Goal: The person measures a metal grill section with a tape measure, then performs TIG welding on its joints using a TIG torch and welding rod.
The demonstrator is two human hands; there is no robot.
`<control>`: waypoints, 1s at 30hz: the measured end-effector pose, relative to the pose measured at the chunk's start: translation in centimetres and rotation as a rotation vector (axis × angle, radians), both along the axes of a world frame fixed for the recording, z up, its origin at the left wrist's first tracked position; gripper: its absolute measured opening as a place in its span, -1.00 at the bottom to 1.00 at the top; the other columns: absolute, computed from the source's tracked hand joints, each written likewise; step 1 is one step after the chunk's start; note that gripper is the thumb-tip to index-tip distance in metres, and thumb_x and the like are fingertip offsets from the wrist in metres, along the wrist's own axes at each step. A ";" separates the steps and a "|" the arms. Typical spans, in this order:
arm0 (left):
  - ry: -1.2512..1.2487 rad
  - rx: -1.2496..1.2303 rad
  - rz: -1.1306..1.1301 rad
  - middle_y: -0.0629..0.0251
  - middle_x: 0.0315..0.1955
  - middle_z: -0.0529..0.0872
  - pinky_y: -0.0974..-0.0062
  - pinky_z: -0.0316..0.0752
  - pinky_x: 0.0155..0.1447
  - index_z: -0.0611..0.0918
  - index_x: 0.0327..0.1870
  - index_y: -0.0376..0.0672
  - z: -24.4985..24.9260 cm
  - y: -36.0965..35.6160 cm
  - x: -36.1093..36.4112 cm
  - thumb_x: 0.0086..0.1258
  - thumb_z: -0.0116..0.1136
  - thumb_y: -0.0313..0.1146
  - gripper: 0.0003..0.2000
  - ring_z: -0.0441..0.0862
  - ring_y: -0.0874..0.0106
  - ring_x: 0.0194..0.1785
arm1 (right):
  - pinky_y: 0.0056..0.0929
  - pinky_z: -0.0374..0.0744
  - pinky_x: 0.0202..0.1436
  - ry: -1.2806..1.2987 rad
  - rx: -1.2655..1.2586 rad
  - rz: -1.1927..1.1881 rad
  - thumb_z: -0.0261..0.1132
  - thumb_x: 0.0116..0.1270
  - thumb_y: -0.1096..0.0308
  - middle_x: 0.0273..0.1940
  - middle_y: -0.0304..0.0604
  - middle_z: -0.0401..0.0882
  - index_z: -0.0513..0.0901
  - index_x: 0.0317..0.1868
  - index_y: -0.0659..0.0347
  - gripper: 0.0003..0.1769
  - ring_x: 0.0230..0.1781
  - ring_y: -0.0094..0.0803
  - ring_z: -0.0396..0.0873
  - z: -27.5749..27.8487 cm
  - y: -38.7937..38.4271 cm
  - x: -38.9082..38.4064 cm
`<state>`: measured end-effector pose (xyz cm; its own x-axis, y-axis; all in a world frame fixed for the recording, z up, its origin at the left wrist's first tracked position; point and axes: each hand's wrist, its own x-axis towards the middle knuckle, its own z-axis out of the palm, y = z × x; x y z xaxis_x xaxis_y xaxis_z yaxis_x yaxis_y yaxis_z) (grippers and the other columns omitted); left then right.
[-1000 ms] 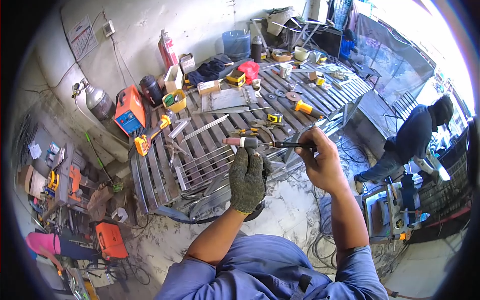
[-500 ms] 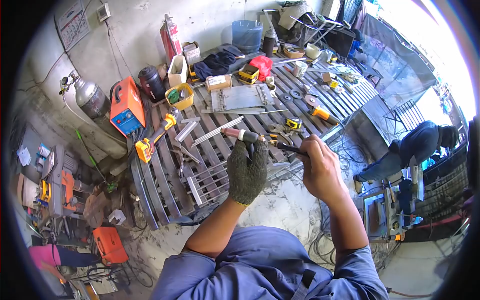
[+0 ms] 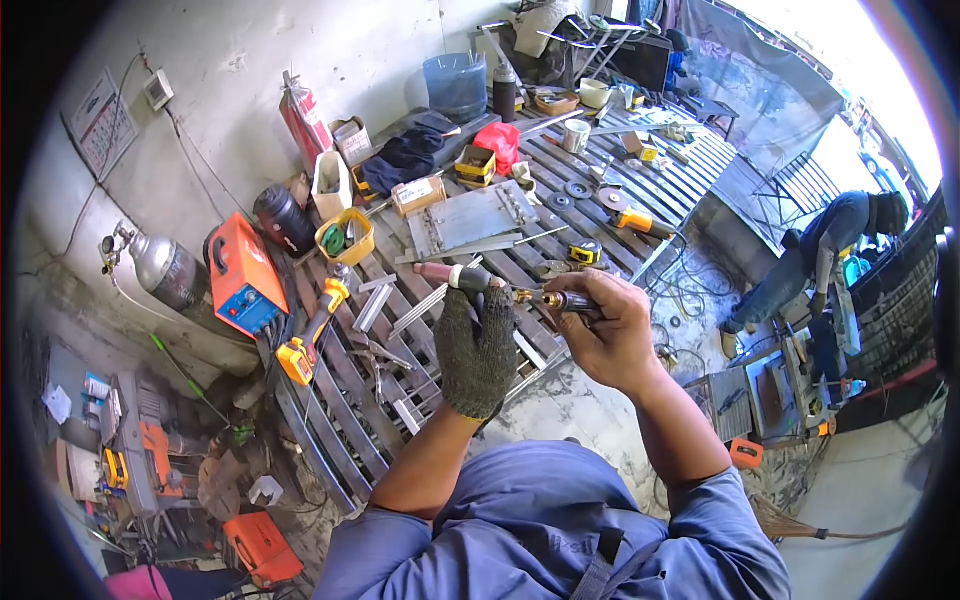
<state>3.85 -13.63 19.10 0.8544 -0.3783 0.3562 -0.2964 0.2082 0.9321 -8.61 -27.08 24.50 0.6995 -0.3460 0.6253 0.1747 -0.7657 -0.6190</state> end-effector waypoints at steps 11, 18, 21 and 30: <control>-0.193 0.073 0.089 0.19 -0.44 0.71 0.27 0.46 -0.30 0.68 0.04 -0.28 0.8 -3.3 -0.1 0.75 0.28 -0.20 -0.74 0.63 0.38 -0.42 | -0.14 0.67 -0.20 0.060 -0.011 0.016 0.50 0.33 0.50 -0.33 -0.01 0.75 0.77 -0.10 0.24 -0.84 -0.31 0.02 0.77 1.0 -3.3 1.1; -0.066 0.081 0.143 0.22 -0.35 0.77 0.31 0.57 -0.20 0.67 0.12 -0.27 1.1 -4.4 -0.9 0.79 0.22 -0.21 -0.74 0.70 0.40 -0.32 | -0.10 0.64 -0.17 0.084 -0.024 -0.063 0.47 0.47 0.34 -0.31 -0.01 0.73 0.72 0.05 0.25 -0.76 -0.33 0.01 0.73 2.7 -5.6 -1.5; -0.078 0.034 0.188 0.28 -0.37 0.75 0.38 0.56 -0.20 0.66 0.09 -0.25 0.8 -4.9 -0.4 0.80 0.21 -0.22 -0.76 0.67 0.46 -0.34 | -0.04 0.59 -0.17 0.005 -0.311 -0.179 0.46 0.49 0.36 -0.23 -0.02 0.61 0.71 0.02 0.18 -0.82 -0.23 0.00 0.66 1.7 -7.4 -2.6; -0.085 0.005 0.178 0.36 -0.37 0.72 0.47 0.54 -0.20 0.63 0.00 -0.20 -0.3 -5.2 -1.2 0.80 0.20 -0.27 -0.82 0.63 0.56 -0.32 | -0.05 0.57 -0.18 0.046 -0.364 -0.164 0.56 0.37 0.38 -0.20 -0.10 0.49 0.73 0.01 0.11 -0.75 -0.18 -0.05 0.60 1.8 -7.8 -3.9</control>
